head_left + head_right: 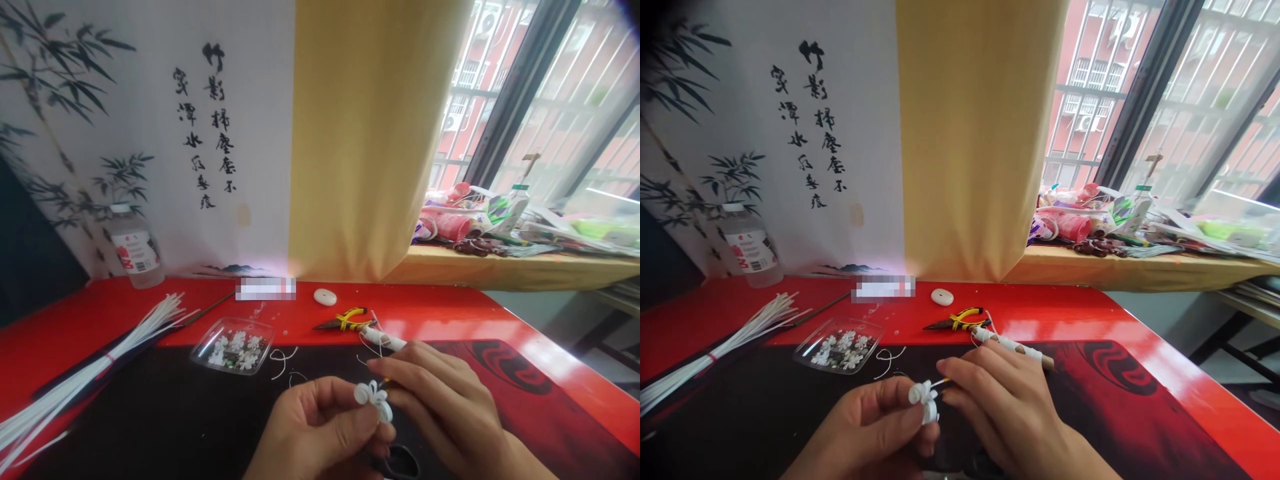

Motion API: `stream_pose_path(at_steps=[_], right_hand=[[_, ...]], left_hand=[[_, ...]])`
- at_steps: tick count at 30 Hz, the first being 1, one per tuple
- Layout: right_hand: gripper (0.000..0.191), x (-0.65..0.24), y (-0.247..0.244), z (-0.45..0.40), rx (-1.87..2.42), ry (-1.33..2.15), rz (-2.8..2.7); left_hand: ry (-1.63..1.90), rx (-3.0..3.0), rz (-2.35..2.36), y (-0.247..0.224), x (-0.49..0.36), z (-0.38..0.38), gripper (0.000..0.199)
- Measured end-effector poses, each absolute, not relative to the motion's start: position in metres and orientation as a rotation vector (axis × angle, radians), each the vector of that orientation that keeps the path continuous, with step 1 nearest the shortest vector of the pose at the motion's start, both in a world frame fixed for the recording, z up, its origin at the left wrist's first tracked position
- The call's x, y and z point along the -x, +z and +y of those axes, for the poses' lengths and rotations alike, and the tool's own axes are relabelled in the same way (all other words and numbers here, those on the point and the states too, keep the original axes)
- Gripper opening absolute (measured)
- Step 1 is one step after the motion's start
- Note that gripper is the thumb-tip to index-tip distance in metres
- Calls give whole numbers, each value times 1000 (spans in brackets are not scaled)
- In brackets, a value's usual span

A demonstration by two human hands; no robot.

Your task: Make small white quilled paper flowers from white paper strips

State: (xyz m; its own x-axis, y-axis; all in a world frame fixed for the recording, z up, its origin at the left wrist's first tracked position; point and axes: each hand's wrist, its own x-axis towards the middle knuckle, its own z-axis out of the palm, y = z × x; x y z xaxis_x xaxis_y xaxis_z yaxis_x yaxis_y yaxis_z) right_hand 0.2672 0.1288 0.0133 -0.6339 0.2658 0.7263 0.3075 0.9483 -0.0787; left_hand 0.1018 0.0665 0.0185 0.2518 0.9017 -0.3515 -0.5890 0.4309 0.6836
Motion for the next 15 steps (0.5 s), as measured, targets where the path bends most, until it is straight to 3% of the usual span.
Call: stream_pose_path(at_steps=[15], right_hand=[[21,-272,16,136,622,268,-2318]], left_hand=[[1355,-515,1110,29,-102,68,18]])
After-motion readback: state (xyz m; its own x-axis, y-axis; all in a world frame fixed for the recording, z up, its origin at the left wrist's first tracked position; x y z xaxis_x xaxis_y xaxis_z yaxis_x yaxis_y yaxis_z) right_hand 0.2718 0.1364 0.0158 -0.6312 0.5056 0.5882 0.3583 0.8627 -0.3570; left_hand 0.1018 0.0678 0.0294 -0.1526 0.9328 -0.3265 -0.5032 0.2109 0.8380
